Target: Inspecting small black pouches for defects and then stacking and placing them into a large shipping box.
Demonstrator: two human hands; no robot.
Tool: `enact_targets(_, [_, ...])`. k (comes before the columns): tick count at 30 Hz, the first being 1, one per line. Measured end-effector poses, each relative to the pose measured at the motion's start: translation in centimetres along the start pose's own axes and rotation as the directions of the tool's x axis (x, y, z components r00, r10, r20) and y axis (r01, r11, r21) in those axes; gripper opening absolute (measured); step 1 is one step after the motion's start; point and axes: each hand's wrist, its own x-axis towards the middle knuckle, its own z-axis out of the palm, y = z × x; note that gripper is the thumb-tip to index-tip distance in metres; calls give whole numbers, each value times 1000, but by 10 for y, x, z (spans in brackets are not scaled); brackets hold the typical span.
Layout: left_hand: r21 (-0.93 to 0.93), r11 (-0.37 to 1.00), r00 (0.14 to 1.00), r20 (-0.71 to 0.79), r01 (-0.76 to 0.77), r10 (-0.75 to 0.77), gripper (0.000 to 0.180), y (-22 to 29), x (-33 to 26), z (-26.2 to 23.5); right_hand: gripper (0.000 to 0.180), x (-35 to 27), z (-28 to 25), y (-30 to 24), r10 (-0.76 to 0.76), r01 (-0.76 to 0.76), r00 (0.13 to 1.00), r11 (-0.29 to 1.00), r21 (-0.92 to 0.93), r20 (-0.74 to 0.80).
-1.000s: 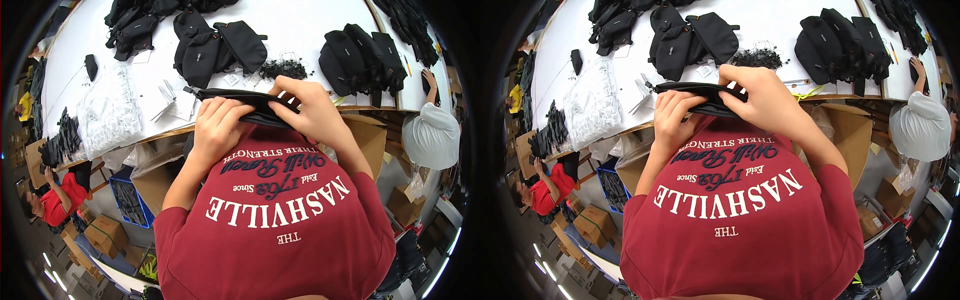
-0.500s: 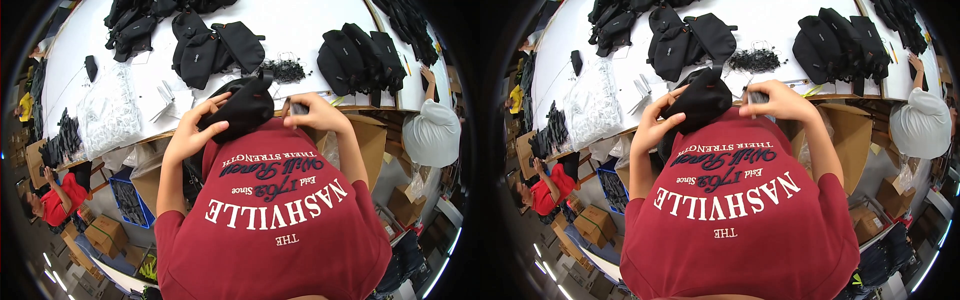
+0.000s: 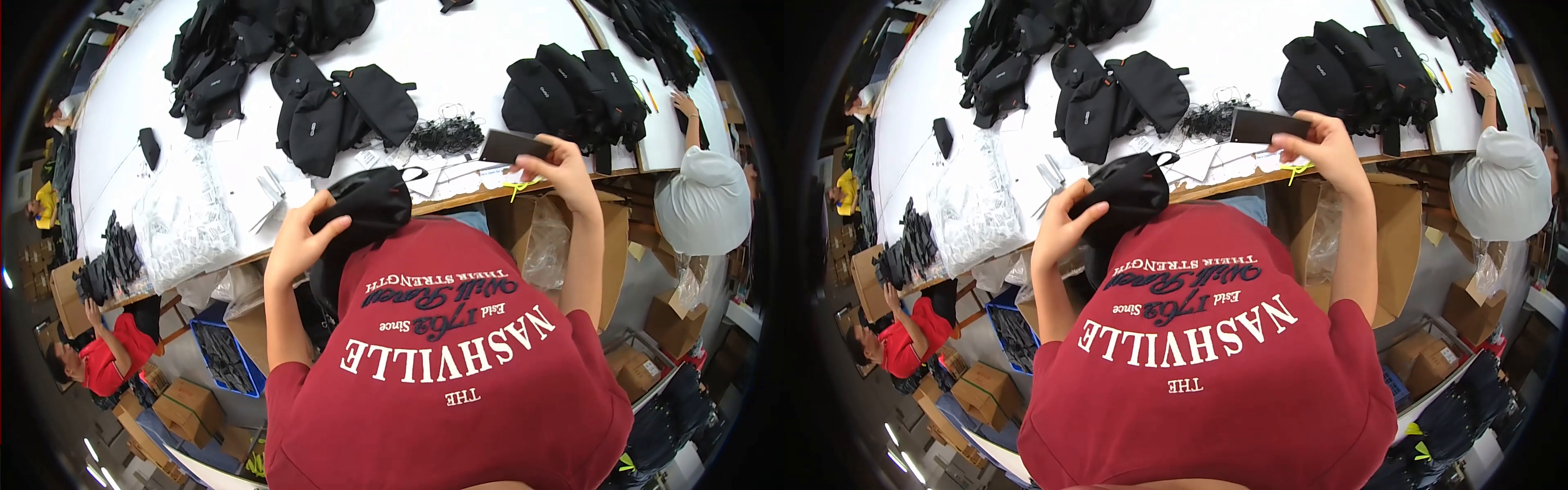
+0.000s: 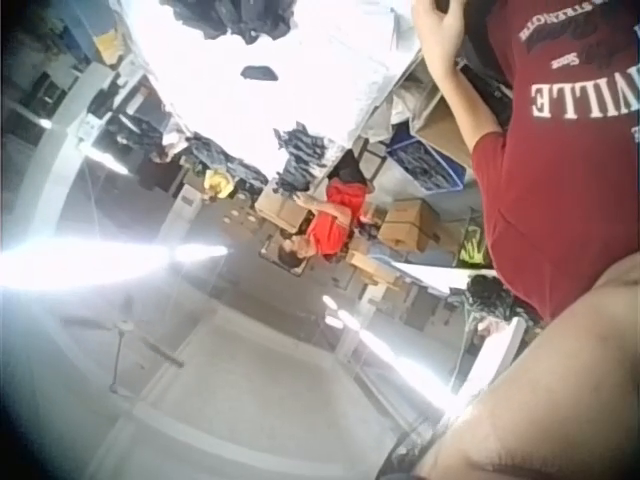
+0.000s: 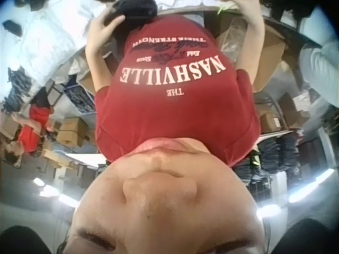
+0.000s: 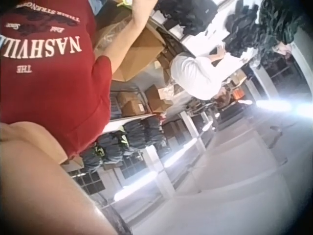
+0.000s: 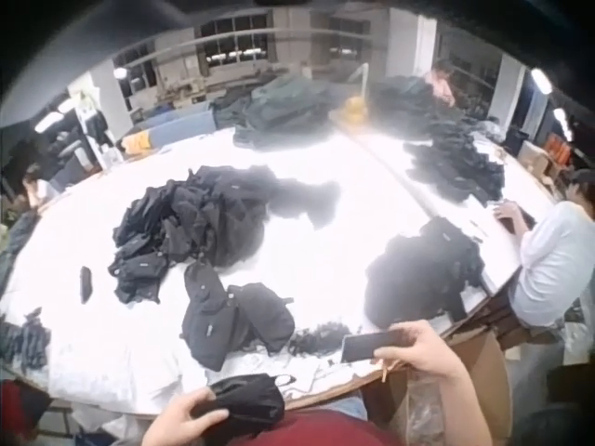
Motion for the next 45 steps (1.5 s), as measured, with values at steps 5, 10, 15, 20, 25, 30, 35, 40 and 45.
enact_targets(5, [-114,993,971,233,-22,48,27,35,11,21,19,38,55,18,238,46,958,416,908,-158])
enact_targets(10, [-78,996,947,315,-43,66,27,53,24,33,26,54,73,51,52,-224,975,233,946,218])
enact_targets(15, [-73,997,945,328,35,-9,26,66,31,42,27,63,67,30,435,-140,900,269,953,10])
enact_targets(20, [-46,994,952,294,99,-81,26,84,38,58,18,78,39,56,170,-211,971,262,942,170])
enact_targets(25, [92,950,914,261,297,-311,24,104,43,69,22,82,36,6,15,73,986,857,511,-165])
enact_targets(30, [177,984,995,-97,-5,23,21,106,47,101,28,68,43,0,-200,323,925,863,-388,324])
enact_targets(35, [322,915,969,40,-242,242,19,67,43,111,32,63,45,7,55,483,729,664,-571,682])
enact_targets(40, [-520,840,970,-77,158,-231,17,18,59,95,34,57,43,5,78,545,646,649,-531,759])
enact_targets(45, [478,847,752,-641,234,154,24,-125,122,116,27,55,70,-10,151,451,741,610,-651,654])
